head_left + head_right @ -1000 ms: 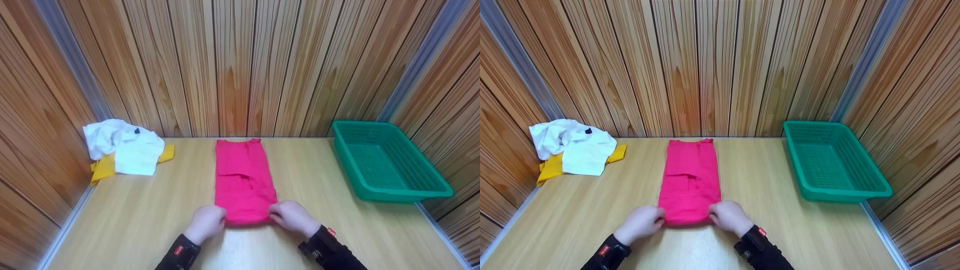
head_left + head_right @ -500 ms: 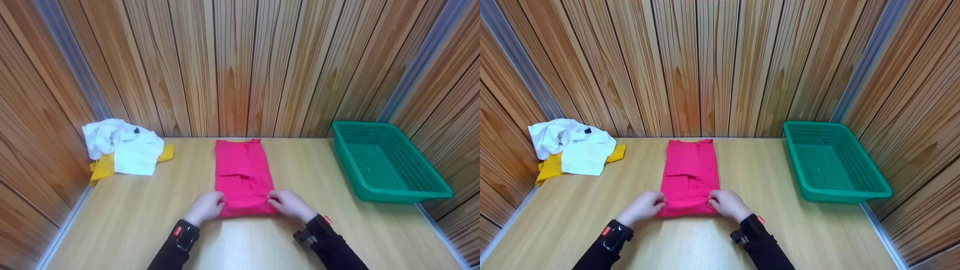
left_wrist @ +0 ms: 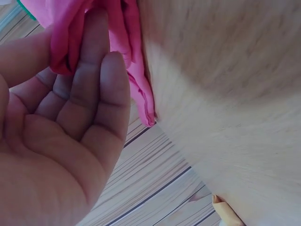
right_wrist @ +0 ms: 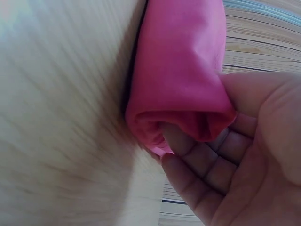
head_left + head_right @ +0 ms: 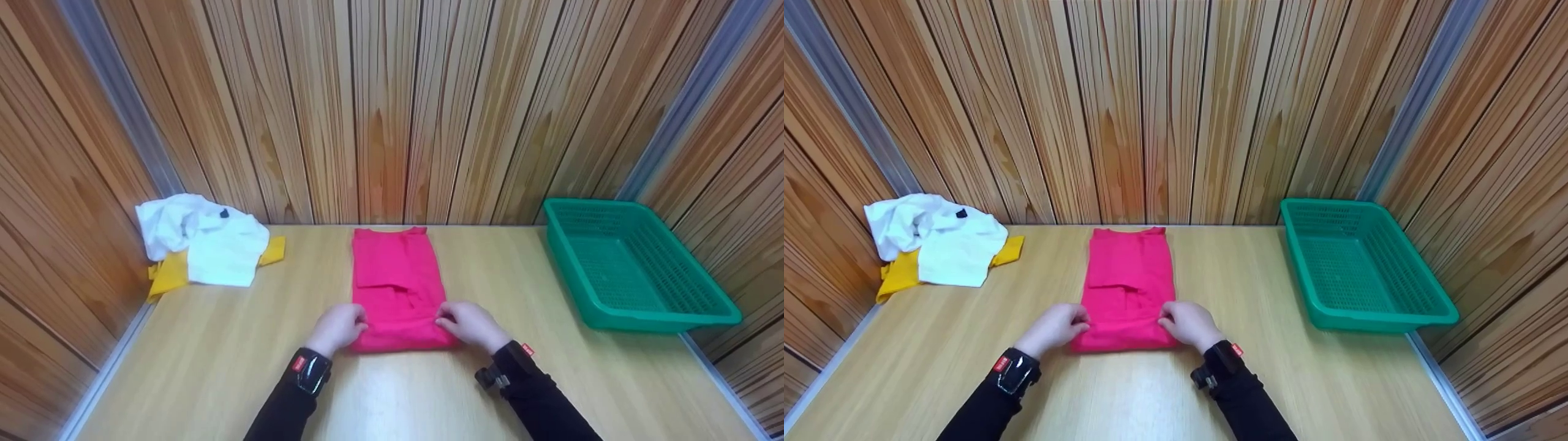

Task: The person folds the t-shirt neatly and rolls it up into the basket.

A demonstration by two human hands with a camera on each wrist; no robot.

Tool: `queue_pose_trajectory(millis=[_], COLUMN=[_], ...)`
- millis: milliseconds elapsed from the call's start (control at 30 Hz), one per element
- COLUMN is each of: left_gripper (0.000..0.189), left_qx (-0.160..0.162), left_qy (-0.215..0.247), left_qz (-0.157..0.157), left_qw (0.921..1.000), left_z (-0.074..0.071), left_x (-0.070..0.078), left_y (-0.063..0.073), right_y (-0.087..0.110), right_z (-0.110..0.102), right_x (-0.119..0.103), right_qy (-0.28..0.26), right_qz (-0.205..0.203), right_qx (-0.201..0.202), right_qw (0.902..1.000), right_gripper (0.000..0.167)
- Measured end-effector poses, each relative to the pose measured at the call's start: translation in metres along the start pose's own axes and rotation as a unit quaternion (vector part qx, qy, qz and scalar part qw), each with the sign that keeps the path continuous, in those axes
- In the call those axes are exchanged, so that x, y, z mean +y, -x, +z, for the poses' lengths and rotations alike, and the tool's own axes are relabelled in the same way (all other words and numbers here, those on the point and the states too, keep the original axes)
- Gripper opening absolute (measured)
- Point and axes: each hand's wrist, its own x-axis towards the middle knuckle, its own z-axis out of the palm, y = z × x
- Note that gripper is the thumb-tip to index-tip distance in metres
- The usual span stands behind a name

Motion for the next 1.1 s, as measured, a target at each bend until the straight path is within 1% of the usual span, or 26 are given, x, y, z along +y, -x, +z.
queue_pose_trajectory(millis=[200,300,533,667,933,1100], left_gripper=[0.012,0.013,0.019,0.020,0.021,0.022], left_qx=[-0.004,-0.001,0.017,0.030,0.033,0.040], left_qy=[-0.011,-0.023,-0.058,-0.075,-0.095,-0.099], left_qz=[-0.014,-0.015,0.002,0.011,0.006,0.006], left_qw=[0.9998,0.9996,0.9982,0.9966,0.9949,0.9943], left_z=[0.002,0.003,0.008,0.011,0.015,0.017], left_x=[0.001,0.001,0.001,0.000,0.000,0.000], left_y=[-0.004,-0.005,-0.005,-0.004,-0.004,-0.003], right_y=[-0.003,-0.004,-0.005,-0.006,-0.006,-0.005], right_z=[0.001,0.003,0.006,0.009,0.011,0.014], right_x=[0.001,0.001,0.003,0.004,0.003,0.004], right_qy=[0.015,0.025,0.053,0.066,0.088,0.087], right_qz=[0.001,-0.001,-0.018,-0.015,-0.011,-0.007], right_qx=[0.003,0.005,0.011,0.013,0.021,0.031], right_qw=[0.9999,0.9997,0.9983,0.9976,0.9959,0.9957], right_gripper=[0.008,0.009,0.012,0.014,0.016,0.018])
